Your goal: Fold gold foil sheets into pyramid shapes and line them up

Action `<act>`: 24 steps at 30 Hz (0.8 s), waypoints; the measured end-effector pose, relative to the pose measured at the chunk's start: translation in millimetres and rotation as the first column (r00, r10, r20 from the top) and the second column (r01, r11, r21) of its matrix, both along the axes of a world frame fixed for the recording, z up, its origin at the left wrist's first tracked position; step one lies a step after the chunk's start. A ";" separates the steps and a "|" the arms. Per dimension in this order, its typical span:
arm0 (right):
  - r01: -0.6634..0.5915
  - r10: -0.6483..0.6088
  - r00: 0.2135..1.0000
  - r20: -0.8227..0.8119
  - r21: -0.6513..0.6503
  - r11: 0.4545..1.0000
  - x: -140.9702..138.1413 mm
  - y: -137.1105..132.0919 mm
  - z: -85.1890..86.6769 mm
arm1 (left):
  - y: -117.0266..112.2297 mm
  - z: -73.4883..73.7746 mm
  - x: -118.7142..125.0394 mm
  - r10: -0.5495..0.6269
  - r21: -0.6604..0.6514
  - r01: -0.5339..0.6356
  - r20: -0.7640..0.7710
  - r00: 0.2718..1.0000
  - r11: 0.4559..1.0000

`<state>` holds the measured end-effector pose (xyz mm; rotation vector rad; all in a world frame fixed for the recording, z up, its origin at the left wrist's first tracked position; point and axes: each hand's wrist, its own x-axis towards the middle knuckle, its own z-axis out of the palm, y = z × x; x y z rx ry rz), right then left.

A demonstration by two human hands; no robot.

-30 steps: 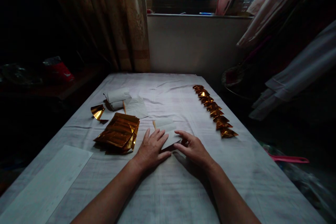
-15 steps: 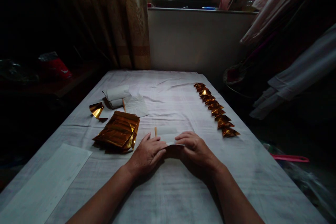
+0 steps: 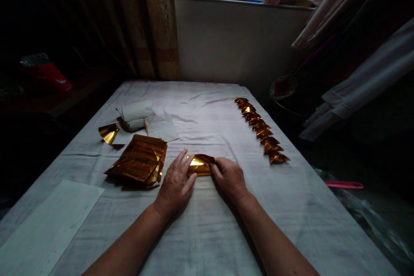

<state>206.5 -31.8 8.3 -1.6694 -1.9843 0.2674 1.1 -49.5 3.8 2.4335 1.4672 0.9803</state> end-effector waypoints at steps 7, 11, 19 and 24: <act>-0.002 0.002 1.000 0.013 0.032 0.999 -2.1 1.5 -4.0 | -9.5 3.8 7.9 -0.204 -0.045 0.200 -0.276 0.939 0.979; 0.018 -0.018 0.999 0.026 0.020 1.000 -2.8 1.0 -3.1 | -9.7 4.0 9.0 -0.236 -0.114 0.211 -0.292 0.927 0.971; 0.016 -0.020 0.998 0.066 0.050 0.999 -4.7 0.8 -3.8 | -10.6 5.5 10.3 -0.235 -0.167 0.192 -0.297 0.926 0.967; 0.029 -0.034 0.996 0.082 0.059 0.998 -5.9 0.9 -4.3 | -10.8 4.2 10.0 -0.230 -0.162 0.187 -0.305 0.924 0.969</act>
